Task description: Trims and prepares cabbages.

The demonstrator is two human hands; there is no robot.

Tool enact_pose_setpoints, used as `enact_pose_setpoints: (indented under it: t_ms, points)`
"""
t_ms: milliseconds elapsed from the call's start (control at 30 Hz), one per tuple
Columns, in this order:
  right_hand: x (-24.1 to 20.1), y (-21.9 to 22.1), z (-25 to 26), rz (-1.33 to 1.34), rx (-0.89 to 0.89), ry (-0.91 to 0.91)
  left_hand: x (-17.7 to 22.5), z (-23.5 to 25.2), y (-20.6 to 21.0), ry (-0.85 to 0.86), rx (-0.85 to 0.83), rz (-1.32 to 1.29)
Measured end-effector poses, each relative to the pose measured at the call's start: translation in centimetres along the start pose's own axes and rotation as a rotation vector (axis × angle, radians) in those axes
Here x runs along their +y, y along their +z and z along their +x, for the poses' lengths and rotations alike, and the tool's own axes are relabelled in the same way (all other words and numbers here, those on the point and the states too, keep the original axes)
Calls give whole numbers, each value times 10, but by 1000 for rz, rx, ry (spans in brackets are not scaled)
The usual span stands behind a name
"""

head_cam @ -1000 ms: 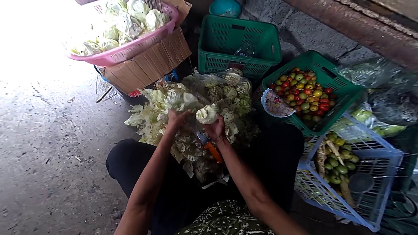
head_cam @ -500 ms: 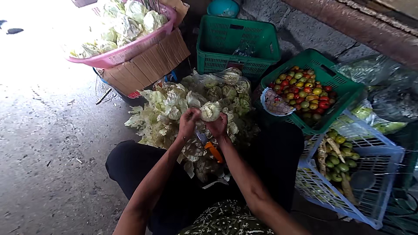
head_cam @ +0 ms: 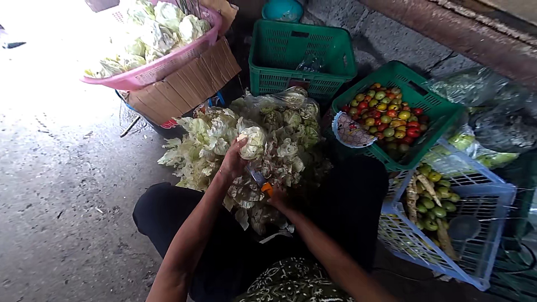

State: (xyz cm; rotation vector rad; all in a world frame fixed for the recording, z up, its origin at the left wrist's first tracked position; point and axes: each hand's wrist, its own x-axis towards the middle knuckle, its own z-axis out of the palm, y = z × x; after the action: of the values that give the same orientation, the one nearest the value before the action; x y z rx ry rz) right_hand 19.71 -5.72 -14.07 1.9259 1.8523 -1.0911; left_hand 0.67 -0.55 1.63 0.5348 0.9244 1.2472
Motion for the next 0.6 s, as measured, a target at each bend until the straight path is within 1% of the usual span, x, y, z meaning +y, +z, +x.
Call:
enact_pose_setpoints:
  t_ms: [67,100,167,233,300,367,433,500,600]
  points:
    - [7,24,3,9,122,-42,0,-1,1,2,35,-19]
    - [7,26,4,19,158,-56,1,-2,1,7,58,-34]
    - [5,19,6,5,159,-61,6,-1,3,9,122,-71]
    - [5,13,5,34,153,-70,9,0,0,9,122,-112]
    - [3,10,5,151,129,-80,10,3,-4,37,140,-123]
    - [1,3,-2,340,65,-132,12,1,-3,56,178,-127]
    - [-2,-18,-27,594,-27,-218,17,-3,-3,82,189,-130]
    - [-5,-48,-58,744,-95,-219,20,-6,-4,116,180,-129]
    - [-2,-70,-91,827,-16,-144,24,-8,-3,169,151,-103]
